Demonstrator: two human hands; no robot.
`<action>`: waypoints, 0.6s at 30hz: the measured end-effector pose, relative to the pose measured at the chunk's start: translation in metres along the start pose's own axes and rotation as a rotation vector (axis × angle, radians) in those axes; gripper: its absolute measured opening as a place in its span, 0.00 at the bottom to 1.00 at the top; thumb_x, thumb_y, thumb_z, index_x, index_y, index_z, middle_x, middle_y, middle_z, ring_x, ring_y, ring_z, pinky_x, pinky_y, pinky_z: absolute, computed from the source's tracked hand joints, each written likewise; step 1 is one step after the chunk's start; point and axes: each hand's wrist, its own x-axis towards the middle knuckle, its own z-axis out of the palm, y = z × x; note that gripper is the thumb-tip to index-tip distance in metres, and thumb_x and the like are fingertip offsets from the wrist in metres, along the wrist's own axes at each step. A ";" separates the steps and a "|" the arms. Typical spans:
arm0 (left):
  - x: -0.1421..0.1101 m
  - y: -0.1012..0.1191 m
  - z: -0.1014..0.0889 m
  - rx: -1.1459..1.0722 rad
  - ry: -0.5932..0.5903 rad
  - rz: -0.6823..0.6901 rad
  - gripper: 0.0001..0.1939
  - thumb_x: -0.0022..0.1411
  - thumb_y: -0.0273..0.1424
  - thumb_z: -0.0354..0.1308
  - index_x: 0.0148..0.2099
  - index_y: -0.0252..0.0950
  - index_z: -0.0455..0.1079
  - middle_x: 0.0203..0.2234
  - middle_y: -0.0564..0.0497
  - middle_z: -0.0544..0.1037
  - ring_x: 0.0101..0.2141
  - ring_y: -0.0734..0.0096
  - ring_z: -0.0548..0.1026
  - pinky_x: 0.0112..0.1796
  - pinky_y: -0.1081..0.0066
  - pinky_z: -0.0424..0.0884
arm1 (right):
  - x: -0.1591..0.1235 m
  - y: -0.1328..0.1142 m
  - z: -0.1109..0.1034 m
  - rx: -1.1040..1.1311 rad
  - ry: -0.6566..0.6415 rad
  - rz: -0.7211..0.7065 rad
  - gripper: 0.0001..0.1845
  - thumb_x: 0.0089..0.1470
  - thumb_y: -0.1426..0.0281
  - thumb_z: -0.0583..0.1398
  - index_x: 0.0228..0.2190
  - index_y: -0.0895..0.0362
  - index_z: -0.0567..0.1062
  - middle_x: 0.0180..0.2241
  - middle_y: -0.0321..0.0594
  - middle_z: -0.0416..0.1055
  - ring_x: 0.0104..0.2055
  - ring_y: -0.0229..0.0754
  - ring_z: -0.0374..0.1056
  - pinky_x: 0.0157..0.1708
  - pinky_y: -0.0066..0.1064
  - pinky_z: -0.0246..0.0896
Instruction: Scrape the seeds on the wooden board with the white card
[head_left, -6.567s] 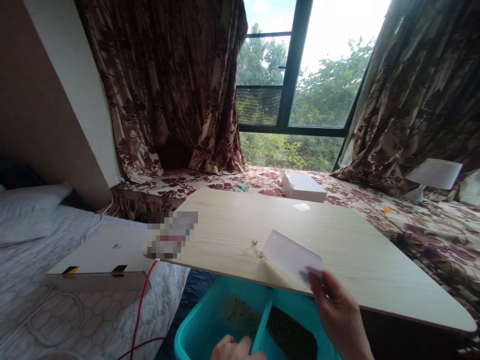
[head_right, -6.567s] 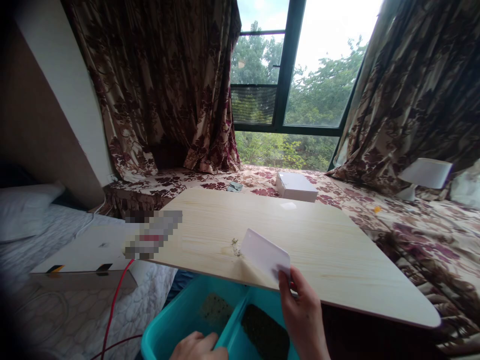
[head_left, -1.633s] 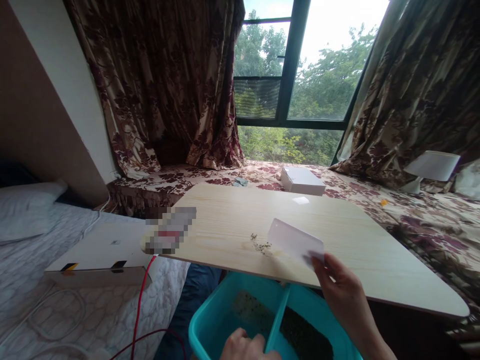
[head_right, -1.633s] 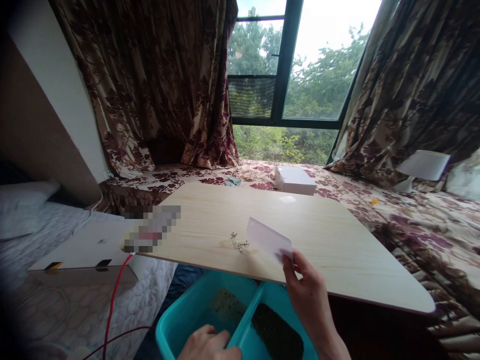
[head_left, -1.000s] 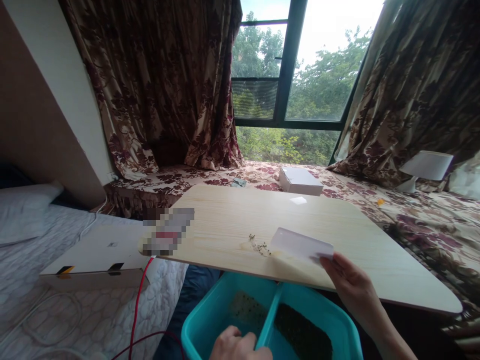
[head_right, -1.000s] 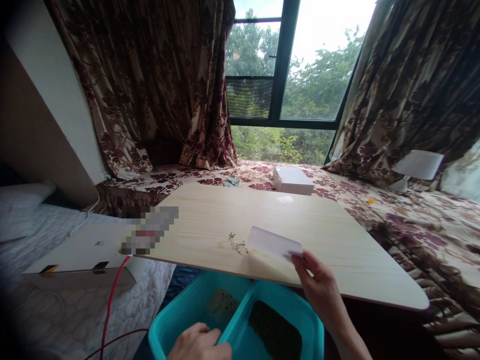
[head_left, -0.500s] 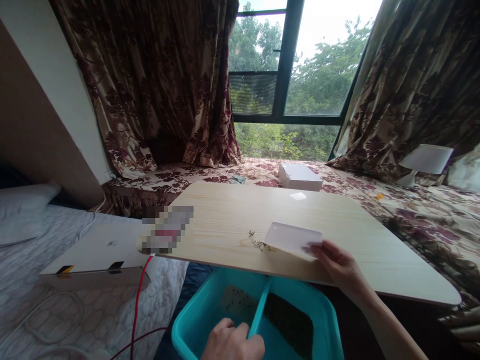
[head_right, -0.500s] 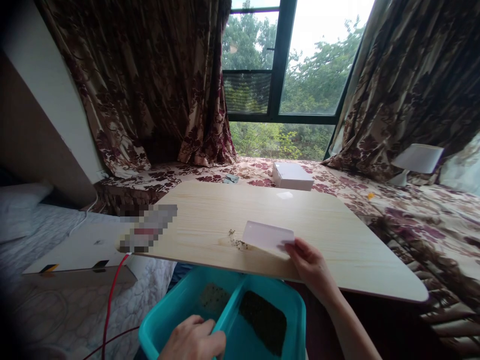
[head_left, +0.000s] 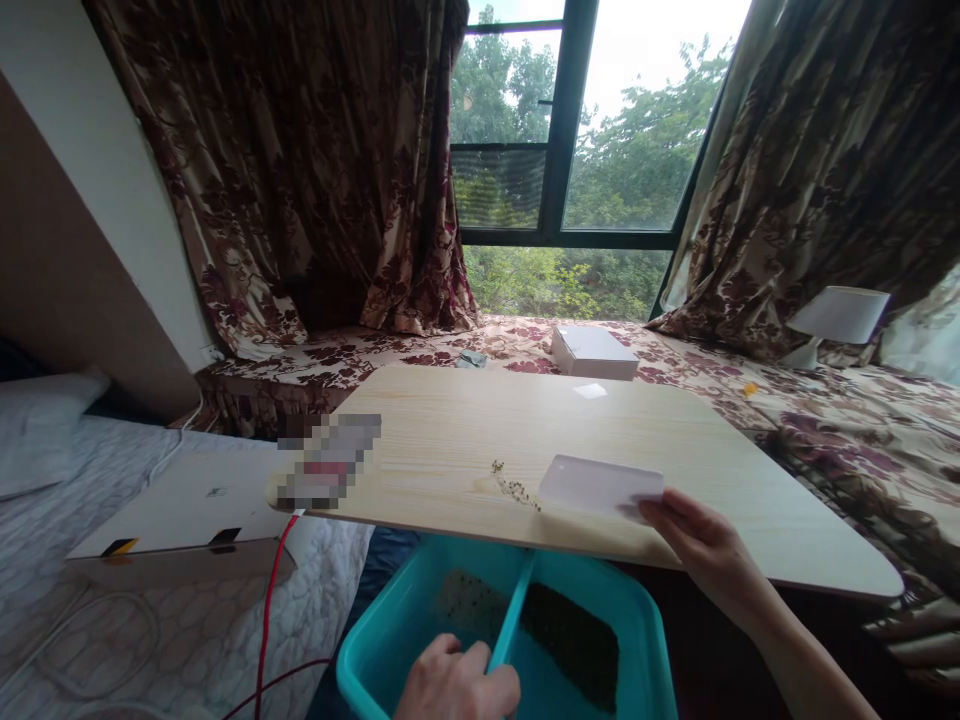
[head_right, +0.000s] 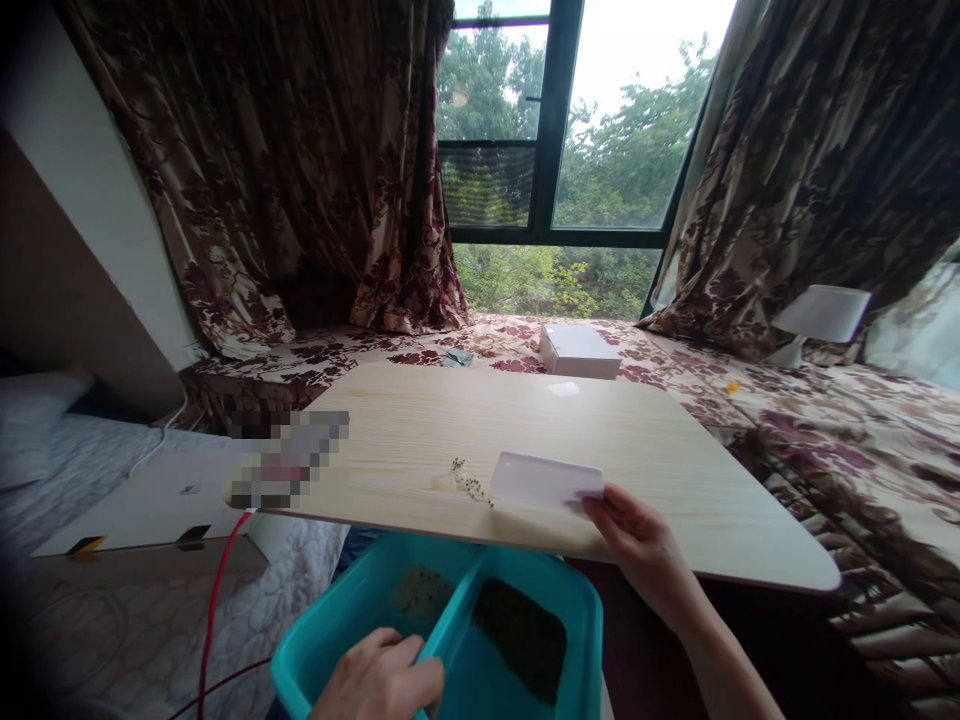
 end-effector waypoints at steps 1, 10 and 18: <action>0.000 0.000 -0.001 0.002 -0.004 -0.005 0.02 0.56 0.33 0.57 0.33 0.43 0.70 0.24 0.54 0.71 0.26 0.70 0.68 0.30 0.72 0.55 | -0.001 -0.001 0.000 -0.003 -0.008 0.000 0.21 0.34 0.51 0.66 0.25 0.55 0.79 0.28 0.42 0.78 0.30 0.45 0.73 0.33 0.33 0.71; 0.001 -0.004 0.006 -0.061 -0.046 -0.029 0.02 0.57 0.32 0.56 0.33 0.42 0.70 0.25 0.55 0.71 0.26 0.72 0.69 0.36 0.73 0.59 | -0.001 -0.007 -0.001 -0.034 0.003 -0.015 0.23 0.34 0.48 0.65 0.25 0.56 0.79 0.28 0.42 0.78 0.29 0.45 0.73 0.30 0.32 0.71; 0.000 -0.003 0.004 -0.072 -0.026 -0.031 0.03 0.57 0.32 0.55 0.33 0.42 0.70 0.25 0.55 0.71 0.26 0.72 0.69 0.38 0.73 0.60 | 0.002 -0.008 0.004 -0.030 -0.019 0.016 0.22 0.33 0.50 0.66 0.22 0.56 0.78 0.25 0.40 0.77 0.26 0.43 0.70 0.26 0.30 0.69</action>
